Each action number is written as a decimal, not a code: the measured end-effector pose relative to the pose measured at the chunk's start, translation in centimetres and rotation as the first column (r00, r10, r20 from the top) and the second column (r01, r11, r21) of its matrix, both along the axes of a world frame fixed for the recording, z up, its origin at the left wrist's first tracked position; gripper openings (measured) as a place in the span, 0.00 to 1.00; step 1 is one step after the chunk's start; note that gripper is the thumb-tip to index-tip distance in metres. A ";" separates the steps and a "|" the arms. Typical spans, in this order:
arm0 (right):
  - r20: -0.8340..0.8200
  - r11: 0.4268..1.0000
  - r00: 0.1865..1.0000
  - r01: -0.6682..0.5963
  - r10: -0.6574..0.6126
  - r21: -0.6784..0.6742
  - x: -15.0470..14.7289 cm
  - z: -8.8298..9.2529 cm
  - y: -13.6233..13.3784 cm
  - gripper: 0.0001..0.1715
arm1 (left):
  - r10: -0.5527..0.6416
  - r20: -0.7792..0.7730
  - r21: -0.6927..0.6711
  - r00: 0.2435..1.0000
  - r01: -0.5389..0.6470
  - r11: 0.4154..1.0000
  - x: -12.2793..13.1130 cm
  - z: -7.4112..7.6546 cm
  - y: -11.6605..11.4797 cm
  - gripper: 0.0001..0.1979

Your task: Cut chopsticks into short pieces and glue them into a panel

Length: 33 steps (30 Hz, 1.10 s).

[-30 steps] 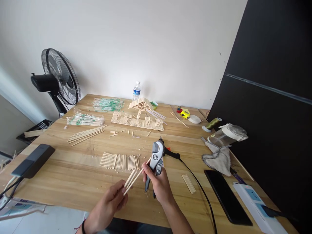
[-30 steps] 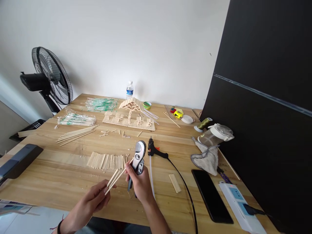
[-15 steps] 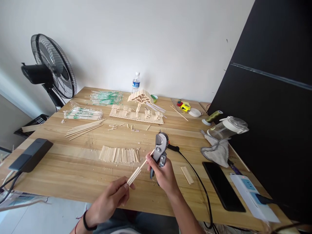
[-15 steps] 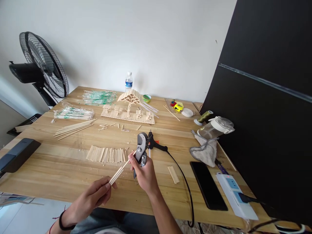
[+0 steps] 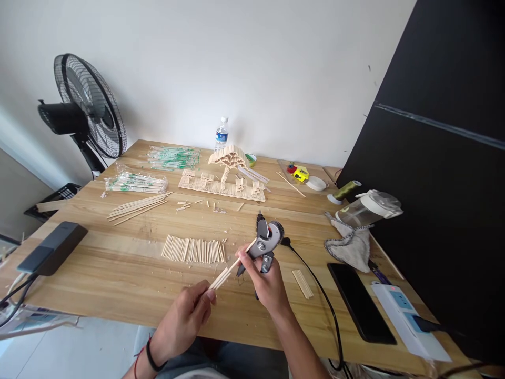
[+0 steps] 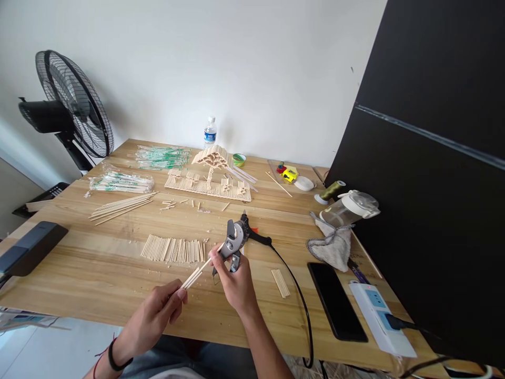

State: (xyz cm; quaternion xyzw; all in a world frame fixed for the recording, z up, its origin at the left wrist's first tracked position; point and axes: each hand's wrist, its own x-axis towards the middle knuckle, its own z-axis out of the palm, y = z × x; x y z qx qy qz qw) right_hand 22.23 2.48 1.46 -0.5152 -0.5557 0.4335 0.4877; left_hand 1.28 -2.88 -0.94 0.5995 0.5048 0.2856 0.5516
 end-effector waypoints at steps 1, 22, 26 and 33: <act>-0.014 0.999 0.999 -0.033 0.033 -0.007 0.0 0.1 -0.1 0.21 | 0.018 0.004 0.005 1.000 -0.018 1.000 0.1 0.1 0.0 0.30; 0.076 0.994 0.991 -0.110 0.108 0.027 -1.3 0.8 -1.4 0.17 | 0.110 0.074 0.063 0.991 -0.115 0.991 1.9 1.2 2.1 0.29; 0.408 0.971 0.913 -0.107 0.012 0.213 0.7 0.8 -1.4 0.07 | 0.159 0.093 0.057 0.983 -0.165 0.985 0.6 1.6 1.8 0.29; 0.694 0.919 0.719 -0.257 -0.024 0.299 1.6 0.1 -1.3 0.26 | 0.102 0.068 0.121 0.992 -0.110 0.986 0.3 3.0 0.9 0.29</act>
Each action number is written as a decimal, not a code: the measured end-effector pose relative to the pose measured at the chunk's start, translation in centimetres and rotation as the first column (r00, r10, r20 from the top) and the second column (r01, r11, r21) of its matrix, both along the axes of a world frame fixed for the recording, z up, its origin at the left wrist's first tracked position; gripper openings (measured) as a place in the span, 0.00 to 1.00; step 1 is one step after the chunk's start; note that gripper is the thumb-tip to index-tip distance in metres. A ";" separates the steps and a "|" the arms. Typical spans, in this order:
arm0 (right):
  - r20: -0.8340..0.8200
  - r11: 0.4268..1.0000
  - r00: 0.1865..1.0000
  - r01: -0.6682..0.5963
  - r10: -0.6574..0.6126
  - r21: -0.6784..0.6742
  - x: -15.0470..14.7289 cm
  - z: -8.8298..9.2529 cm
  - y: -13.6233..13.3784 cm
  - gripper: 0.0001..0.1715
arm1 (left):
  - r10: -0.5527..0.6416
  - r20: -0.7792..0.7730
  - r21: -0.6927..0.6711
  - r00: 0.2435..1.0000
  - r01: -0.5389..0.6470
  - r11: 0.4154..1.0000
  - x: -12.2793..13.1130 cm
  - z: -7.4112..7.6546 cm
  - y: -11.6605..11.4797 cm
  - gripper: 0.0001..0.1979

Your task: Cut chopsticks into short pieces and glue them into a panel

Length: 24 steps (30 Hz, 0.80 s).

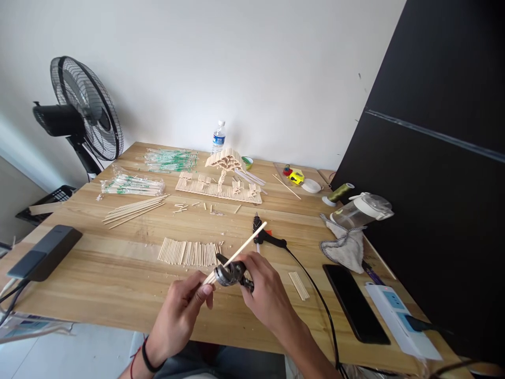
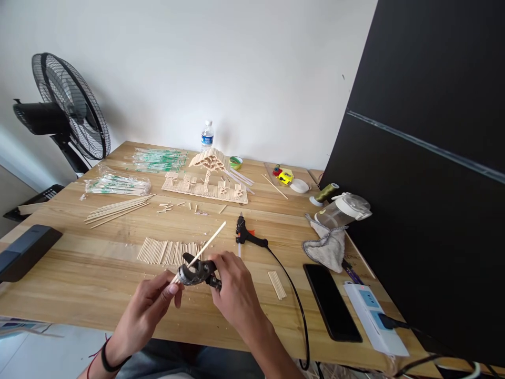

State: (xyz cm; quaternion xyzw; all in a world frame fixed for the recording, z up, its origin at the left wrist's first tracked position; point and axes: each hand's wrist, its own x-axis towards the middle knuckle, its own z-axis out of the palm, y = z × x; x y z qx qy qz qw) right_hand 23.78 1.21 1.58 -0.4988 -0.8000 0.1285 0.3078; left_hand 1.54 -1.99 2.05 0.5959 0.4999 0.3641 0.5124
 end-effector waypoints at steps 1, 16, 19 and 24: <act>0.024 1.000 1.000 -0.008 0.008 0.009 -0.2 0.2 0.0 0.27 | -0.005 -0.008 0.015 1.000 0.005 1.000 0.2 0.1 -0.1 0.29; 0.139 0.973 0.989 -0.086 0.056 0.216 -0.1 1.4 0.2 0.27 | 0.065 -0.122 0.234 0.990 -0.035 0.972 -0.1 -0.4 -1.3 0.24; 0.153 0.975 0.987 -0.077 0.045 0.209 0.0 1.3 0.1 0.26 | 0.071 -0.131 0.263 0.989 -0.035 0.964 0.0 -0.5 -1.2 0.23; 0.139 0.989 0.990 -0.047 0.027 0.141 -0.4 0.9 -0.3 0.27 | 0.107 -0.182 0.341 0.977 -0.040 0.939 0.5 -0.6 -0.8 0.22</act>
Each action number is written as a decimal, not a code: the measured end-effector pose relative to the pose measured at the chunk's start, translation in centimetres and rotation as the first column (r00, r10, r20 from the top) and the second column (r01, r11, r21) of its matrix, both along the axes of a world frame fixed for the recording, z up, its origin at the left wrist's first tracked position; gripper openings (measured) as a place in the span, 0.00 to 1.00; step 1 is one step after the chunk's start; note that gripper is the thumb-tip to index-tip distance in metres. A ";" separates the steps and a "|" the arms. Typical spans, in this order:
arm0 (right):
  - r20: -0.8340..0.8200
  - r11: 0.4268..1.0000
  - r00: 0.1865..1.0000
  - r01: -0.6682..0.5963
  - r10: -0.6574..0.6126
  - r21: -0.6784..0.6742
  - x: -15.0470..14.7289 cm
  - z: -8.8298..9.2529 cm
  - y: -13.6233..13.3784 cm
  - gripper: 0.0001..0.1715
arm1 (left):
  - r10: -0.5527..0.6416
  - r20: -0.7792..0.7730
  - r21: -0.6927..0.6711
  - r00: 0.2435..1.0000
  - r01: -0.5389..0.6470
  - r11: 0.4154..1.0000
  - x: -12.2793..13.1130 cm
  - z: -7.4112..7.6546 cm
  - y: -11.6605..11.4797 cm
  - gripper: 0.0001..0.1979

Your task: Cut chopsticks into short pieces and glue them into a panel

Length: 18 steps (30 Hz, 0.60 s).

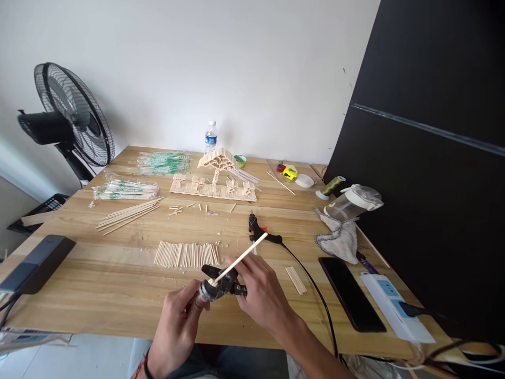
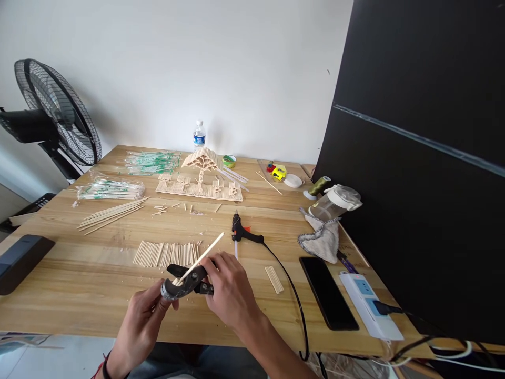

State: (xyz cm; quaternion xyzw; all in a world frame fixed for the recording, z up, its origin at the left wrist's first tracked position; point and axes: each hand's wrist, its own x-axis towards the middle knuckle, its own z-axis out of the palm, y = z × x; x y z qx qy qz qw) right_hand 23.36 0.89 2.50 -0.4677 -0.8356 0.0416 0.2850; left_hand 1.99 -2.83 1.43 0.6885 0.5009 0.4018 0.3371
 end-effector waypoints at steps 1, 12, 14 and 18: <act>0.003 0.999 1.000 0.014 -0.014 -0.032 -0.2 -0.1 -0.1 0.26 | 0.018 -0.013 0.015 1.000 -0.018 1.000 0.0 -0.1 0.1 0.22; 0.275 0.896 0.955 0.219 -0.115 -0.386 -3.1 -0.4 0.9 0.08 | 0.169 -0.024 -0.138 0.985 -0.170 0.976 -0.4 -1.2 0.8 0.24; 0.286 0.891 0.949 0.240 -0.132 -0.385 -3.4 -0.3 1.5 0.09 | 0.152 -0.011 -0.207 0.988 -0.151 0.967 -0.7 -1.4 1.2 0.23; 0.310 0.879 0.933 0.298 -0.185 -0.372 -2.9 0.0 2.6 0.06 | 0.146 -0.026 -0.244 0.989 -0.148 0.958 -3.7 -1.8 2.9 0.24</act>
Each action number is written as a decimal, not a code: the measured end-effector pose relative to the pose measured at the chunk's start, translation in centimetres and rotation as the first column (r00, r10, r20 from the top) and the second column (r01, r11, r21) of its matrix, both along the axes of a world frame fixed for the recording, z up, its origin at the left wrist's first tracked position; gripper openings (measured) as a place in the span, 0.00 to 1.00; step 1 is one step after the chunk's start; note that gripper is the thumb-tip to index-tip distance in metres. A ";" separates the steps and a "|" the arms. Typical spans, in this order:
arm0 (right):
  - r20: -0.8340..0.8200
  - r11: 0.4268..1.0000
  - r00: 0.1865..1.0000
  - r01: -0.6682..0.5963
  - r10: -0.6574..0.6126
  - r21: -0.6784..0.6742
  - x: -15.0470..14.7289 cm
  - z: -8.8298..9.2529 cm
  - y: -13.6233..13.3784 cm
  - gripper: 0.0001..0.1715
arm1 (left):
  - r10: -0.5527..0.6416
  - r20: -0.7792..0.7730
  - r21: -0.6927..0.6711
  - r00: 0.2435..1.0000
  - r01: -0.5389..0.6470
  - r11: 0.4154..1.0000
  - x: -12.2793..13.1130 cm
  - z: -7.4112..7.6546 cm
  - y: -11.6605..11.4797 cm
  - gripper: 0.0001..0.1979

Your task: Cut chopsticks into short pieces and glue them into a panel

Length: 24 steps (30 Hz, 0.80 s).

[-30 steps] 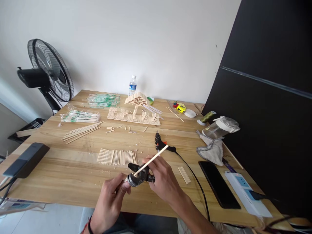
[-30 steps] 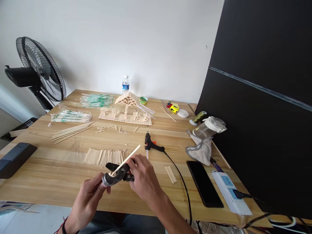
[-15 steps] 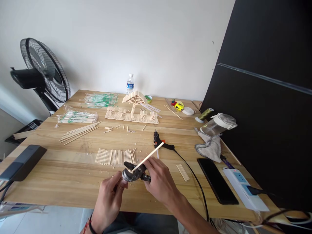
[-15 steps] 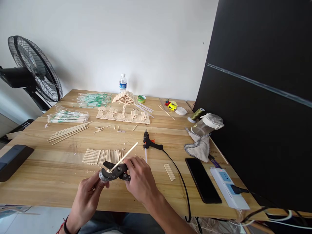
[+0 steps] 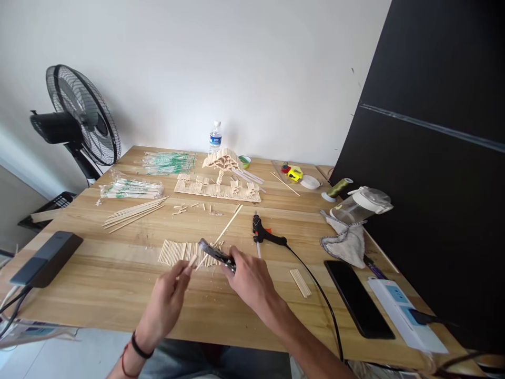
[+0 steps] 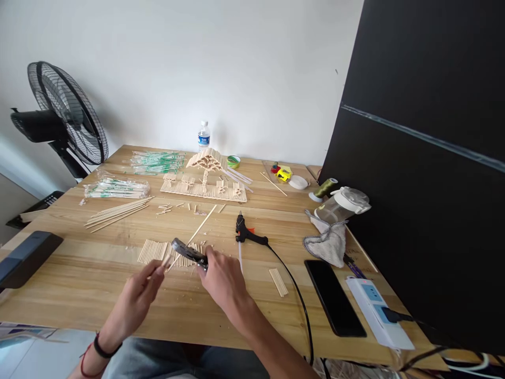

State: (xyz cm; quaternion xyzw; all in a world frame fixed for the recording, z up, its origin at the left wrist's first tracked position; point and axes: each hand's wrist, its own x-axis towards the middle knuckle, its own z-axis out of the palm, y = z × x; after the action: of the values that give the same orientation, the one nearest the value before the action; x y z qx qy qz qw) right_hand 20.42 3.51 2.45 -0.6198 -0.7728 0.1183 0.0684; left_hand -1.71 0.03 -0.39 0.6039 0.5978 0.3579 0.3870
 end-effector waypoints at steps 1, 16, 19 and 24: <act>0.009 1.000 1.000 0.012 -0.012 0.000 0.2 0.0 0.2 0.04 | 0.055 -0.028 0.022 0.998 -0.054 0.998 -1.3 -0.2 0.8 0.25; 0.072 0.997 0.997 -0.036 0.041 -0.065 0.9 -0.7 -0.4 0.07 | 0.237 -0.150 0.315 0.960 -0.181 0.932 -4.0 0.3 5.1 0.21; 0.065 0.993 0.994 -0.085 0.090 -0.086 0.1 -0.7 -0.7 0.09 | -0.044 0.021 0.213 0.999 0.038 0.976 1.0 0.8 2.6 0.21; 0.053 0.986 0.989 -0.131 0.137 -0.104 -0.7 -1.3 -0.7 0.12 | -0.045 0.187 0.105 0.981 0.025 0.994 5.0 0.2 1.9 0.24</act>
State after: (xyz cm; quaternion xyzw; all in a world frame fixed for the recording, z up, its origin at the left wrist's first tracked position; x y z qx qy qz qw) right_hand 19.72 2.80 1.19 -0.5724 -0.8074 0.1427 0.0061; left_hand 3.34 1.97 -0.18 0.5965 0.5285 0.4369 0.4170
